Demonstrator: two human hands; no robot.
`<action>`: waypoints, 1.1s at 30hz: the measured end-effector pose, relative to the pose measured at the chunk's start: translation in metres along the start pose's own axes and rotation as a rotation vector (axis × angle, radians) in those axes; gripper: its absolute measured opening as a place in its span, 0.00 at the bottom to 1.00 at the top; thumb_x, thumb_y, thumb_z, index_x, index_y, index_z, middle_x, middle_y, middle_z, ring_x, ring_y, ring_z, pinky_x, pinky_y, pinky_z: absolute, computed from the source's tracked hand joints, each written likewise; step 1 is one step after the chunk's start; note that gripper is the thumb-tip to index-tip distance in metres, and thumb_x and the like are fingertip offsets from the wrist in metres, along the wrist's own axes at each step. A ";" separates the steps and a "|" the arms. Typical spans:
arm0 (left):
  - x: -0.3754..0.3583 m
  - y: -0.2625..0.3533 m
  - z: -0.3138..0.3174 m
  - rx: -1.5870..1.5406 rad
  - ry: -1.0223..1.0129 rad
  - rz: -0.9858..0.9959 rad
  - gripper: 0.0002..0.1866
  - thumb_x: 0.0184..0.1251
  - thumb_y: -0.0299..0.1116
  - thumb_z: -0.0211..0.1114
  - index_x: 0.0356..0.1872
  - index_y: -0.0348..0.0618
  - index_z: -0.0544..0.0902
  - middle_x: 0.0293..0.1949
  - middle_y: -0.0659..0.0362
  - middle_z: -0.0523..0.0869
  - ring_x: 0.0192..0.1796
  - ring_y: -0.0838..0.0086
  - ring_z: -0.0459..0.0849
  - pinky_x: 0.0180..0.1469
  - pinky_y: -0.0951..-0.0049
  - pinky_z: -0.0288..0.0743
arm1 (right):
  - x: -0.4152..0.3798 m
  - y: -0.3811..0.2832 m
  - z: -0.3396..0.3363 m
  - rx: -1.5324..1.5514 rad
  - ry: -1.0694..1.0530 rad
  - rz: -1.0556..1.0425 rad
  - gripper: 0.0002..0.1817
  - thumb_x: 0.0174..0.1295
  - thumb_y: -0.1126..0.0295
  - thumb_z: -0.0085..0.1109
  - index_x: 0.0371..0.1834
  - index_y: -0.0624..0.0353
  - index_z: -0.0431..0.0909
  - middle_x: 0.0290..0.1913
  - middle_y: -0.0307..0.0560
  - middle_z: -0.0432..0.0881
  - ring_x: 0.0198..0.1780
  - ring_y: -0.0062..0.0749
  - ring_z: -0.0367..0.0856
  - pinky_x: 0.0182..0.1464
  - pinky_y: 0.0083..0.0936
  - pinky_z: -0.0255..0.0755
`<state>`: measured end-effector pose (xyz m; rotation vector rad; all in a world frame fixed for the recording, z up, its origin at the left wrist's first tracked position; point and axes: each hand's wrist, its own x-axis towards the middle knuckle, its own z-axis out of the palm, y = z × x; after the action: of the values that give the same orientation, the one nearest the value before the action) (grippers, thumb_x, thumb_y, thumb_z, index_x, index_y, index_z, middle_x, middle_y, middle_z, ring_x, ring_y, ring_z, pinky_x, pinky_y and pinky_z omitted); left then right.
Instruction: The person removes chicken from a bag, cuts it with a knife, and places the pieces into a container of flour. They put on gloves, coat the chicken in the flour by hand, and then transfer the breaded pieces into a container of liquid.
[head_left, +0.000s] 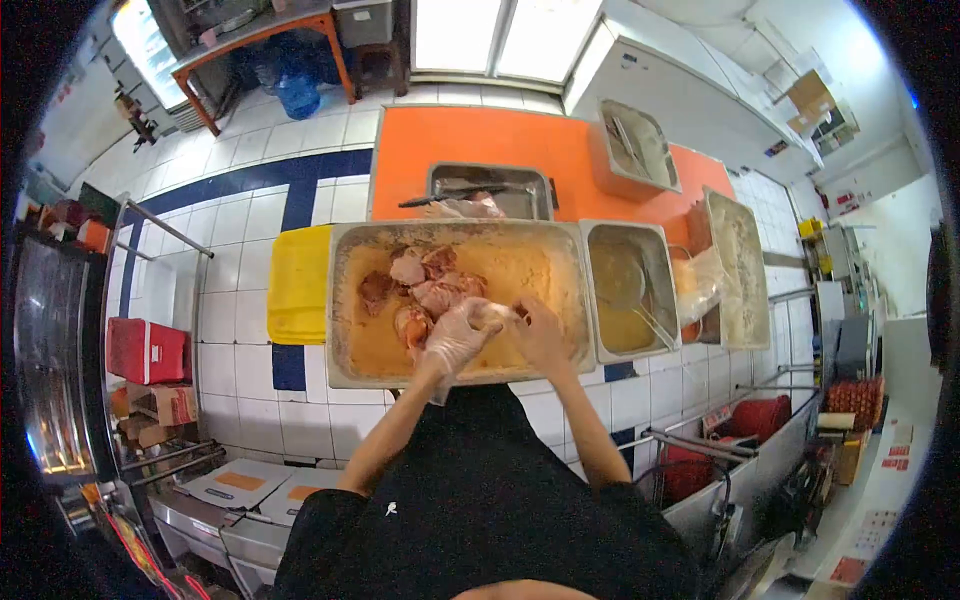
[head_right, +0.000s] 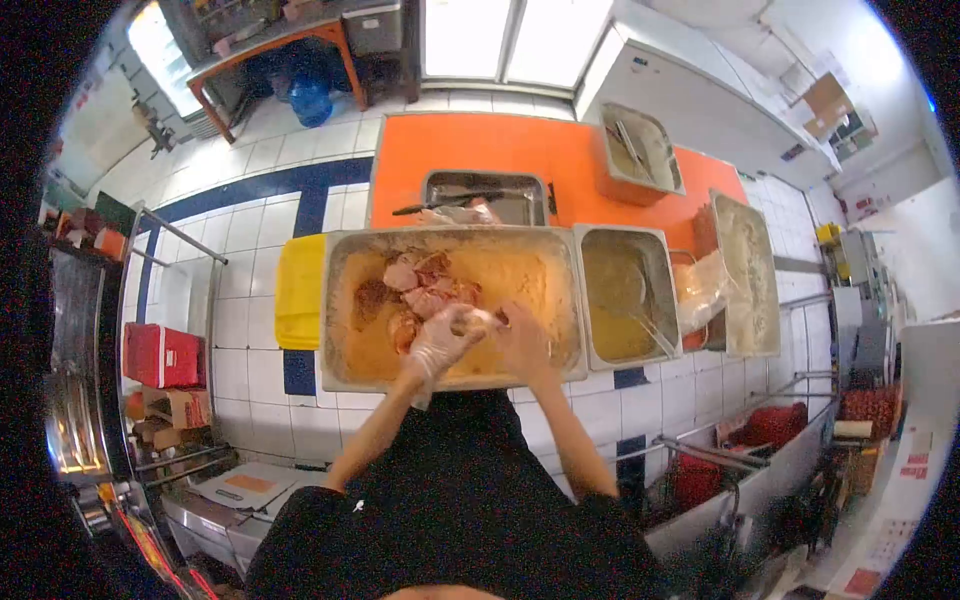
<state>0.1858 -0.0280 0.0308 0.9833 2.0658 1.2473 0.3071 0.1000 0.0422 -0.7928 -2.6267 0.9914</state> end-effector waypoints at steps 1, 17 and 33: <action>0.002 0.004 0.001 -0.046 0.033 -0.095 0.16 0.62 0.36 0.66 0.47 0.36 0.80 0.44 0.49 0.85 0.45 0.63 0.85 0.49 0.70 0.77 | -0.002 -0.015 0.000 0.078 0.102 -0.060 0.07 0.54 0.74 0.59 0.35 0.61 0.74 0.32 0.55 0.75 0.39 0.54 0.76 0.41 0.40 0.71; 0.005 -0.033 -0.013 -1.173 -0.036 -0.087 0.18 0.70 0.39 0.59 0.55 0.43 0.76 0.49 0.59 0.81 0.51 0.75 0.79 0.54 0.71 0.74 | 0.005 -0.056 0.030 1.843 0.353 0.600 0.07 0.67 0.66 0.52 0.40 0.57 0.75 0.35 0.41 0.80 0.31 0.25 0.78 0.34 0.23 0.76; 0.021 0.012 -0.045 -1.716 -0.150 -0.317 0.23 0.72 0.50 0.53 0.56 0.42 0.76 0.52 0.55 0.81 0.53 0.68 0.81 0.53 0.67 0.79 | 0.040 -0.015 0.028 1.542 -0.088 0.654 0.13 0.67 0.62 0.50 0.42 0.59 0.78 0.28 0.37 0.79 0.27 0.20 0.77 0.24 0.17 0.71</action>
<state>0.1441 -0.0308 0.0600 -0.0992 0.4134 1.9115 0.2567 0.0980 0.0322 -1.0203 -0.8539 2.5631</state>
